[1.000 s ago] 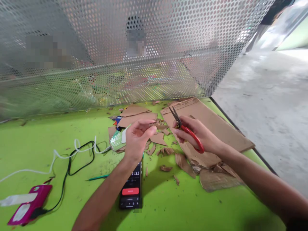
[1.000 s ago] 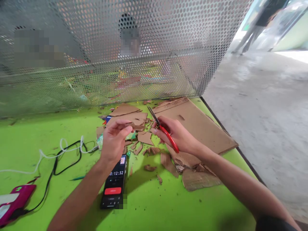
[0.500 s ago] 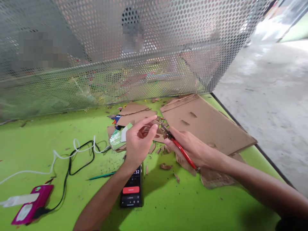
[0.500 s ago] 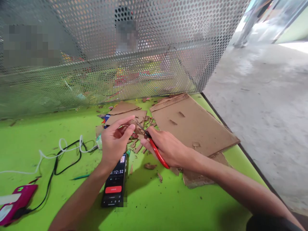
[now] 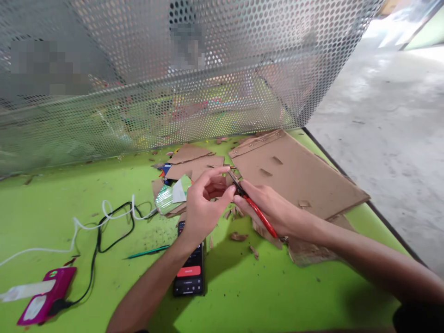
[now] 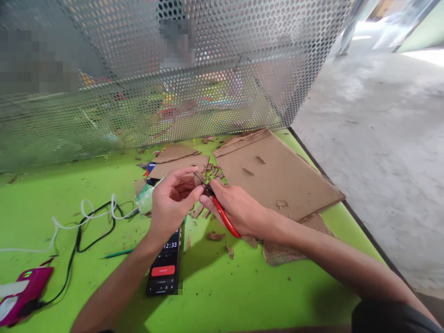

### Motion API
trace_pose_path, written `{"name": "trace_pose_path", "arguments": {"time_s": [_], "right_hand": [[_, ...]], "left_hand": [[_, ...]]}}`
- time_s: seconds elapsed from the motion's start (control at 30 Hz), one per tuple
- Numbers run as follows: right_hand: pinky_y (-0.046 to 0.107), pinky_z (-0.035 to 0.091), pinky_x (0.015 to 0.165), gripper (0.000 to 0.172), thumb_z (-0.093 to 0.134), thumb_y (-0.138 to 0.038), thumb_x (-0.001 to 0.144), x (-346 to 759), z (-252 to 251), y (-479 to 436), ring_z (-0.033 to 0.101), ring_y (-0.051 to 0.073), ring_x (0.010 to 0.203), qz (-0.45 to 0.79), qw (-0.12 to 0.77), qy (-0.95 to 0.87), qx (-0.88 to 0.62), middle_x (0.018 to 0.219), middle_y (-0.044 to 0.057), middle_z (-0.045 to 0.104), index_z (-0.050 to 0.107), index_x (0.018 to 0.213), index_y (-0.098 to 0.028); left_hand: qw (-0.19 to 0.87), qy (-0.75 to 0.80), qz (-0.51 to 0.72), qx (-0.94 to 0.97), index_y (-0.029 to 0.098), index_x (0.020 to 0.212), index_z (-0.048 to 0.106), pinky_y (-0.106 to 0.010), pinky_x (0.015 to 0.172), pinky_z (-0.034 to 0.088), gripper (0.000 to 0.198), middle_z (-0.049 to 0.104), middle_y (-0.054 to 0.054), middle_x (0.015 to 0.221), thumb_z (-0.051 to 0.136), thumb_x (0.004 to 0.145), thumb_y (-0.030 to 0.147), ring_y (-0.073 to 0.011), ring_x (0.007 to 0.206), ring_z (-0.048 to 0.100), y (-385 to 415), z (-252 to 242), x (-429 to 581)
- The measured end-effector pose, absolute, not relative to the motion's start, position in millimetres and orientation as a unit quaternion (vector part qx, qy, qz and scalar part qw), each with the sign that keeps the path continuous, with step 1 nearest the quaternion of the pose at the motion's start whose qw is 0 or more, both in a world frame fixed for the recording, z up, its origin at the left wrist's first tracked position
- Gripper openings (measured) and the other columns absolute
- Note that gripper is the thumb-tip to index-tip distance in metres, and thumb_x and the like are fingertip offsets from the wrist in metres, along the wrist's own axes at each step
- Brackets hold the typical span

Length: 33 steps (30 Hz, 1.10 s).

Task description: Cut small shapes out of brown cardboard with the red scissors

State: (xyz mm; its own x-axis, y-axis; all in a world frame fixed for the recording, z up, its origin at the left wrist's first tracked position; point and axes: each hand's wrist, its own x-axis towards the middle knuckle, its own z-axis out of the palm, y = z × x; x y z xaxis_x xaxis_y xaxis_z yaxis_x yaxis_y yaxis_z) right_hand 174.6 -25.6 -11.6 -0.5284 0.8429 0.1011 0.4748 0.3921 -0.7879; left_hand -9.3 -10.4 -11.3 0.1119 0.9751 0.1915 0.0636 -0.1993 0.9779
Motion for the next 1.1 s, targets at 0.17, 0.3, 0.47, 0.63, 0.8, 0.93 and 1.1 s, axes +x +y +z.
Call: {"name": "trace_pose_path", "arguments": {"time_s": [0.17, 0.3, 0.47, 0.63, 0.8, 0.93, 1.1], "right_hand": [[0.029, 0.036, 0.054, 0.033, 0.033, -0.049, 0.113, 175.1, -12.8, -26.0, 0.044, 0.012, 0.055, 0.357, 0.263, -0.798, -0.407, 0.074, -0.002, 0.053, 0.039, 0.092, -0.023], [0.030, 0.040, 0.058, 0.030, 0.033, -0.046, 0.113, 175.6, -9.5, -26.5, 0.048, 0.013, 0.059, 0.374, 0.283, -0.792, -0.391, 0.078, -0.001, 0.055, 0.039, 0.094, -0.023], [0.030, 0.040, 0.059, 0.029, 0.035, -0.045, 0.113, 176.6, -7.1, -27.3, 0.047, 0.013, 0.059, 0.380, 0.291, -0.788, -0.386, 0.078, -0.001, 0.053, 0.039, 0.095, -0.023], [0.030, 0.041, 0.059, 0.029, 0.035, -0.045, 0.113, 176.6, -6.4, -28.3, 0.047, 0.013, 0.061, 0.376, 0.298, -0.788, -0.386, 0.079, -0.001, 0.053, 0.039, 0.094, -0.023], [0.028, 0.039, 0.054, 0.029, 0.036, -0.045, 0.113, 176.1, -5.6, -29.6, 0.045, 0.012, 0.056, 0.390, 0.302, -0.780, -0.385, 0.075, -0.002, 0.053, 0.040, 0.094, -0.023], [0.029, 0.042, 0.055, 0.029, 0.036, -0.045, 0.113, 175.6, -6.8, -29.9, 0.048, 0.012, 0.057, 0.394, 0.308, -0.779, -0.379, 0.079, -0.001, 0.056, 0.041, 0.096, -0.022], [0.028, 0.043, 0.057, 0.029, 0.035, -0.046, 0.113, 175.5, -6.3, -30.2, 0.050, 0.012, 0.060, 0.380, 0.324, -0.780, -0.377, 0.080, 0.000, 0.058, 0.043, 0.098, -0.022]], "left_hand": [[0.467, 0.438, 0.474, 0.604, 0.022, 0.119, 0.074, -0.019, 0.068, 0.063, 0.041, 0.074, 0.001, 0.084, 0.079, 0.079, 0.016, -0.0105, 0.071, 0.072, -9.0, -9.9, -10.0], [0.460, 0.424, 0.465, 0.626, 0.021, 0.126, 0.073, -0.019, 0.070, 0.064, 0.047, 0.076, 0.001, 0.083, 0.080, 0.079, 0.018, -0.0115, 0.074, 0.074, -7.9, -11.8, -10.7], [0.393, 0.426, 0.469, 0.666, 0.021, 0.127, 0.073, -0.020, 0.071, 0.065, 0.049, 0.078, 0.001, 0.084, 0.082, 0.079, 0.017, -0.0126, 0.075, 0.076, -9.6, -12.3, -11.8], [0.356, 0.419, 0.464, 0.695, 0.022, 0.128, 0.073, -0.024, 0.077, 0.067, 0.050, 0.080, -0.002, 0.092, 0.084, 0.079, 0.018, -0.0146, 0.080, 0.078, -9.7, -10.6, -13.1], [0.336, 0.419, 0.457, 0.709, 0.022, 0.128, 0.072, -0.026, 0.078, 0.067, 0.049, 0.081, -0.003, 0.096, 0.084, 0.081, 0.020, -0.0156, 0.080, 0.078, -9.0, -13.2, -14.2], [0.299, 0.413, 0.458, 0.729, 0.023, 0.128, 0.073, -0.027, 0.081, 0.068, 0.047, 0.081, -0.004, 0.098, 0.082, 0.082, 0.019, -0.0159, 0.081, 0.079, -9.2, -15.1, -14.9], [0.315, 0.408, 0.466, 0.719, 0.021, 0.130, 0.072, -0.024, 0.079, 0.067, 0.045, 0.081, -0.004, 0.099, 0.079, 0.085, 0.018, -0.0145, 0.081, 0.079, -11.0, -12.9, -13.5]]}}
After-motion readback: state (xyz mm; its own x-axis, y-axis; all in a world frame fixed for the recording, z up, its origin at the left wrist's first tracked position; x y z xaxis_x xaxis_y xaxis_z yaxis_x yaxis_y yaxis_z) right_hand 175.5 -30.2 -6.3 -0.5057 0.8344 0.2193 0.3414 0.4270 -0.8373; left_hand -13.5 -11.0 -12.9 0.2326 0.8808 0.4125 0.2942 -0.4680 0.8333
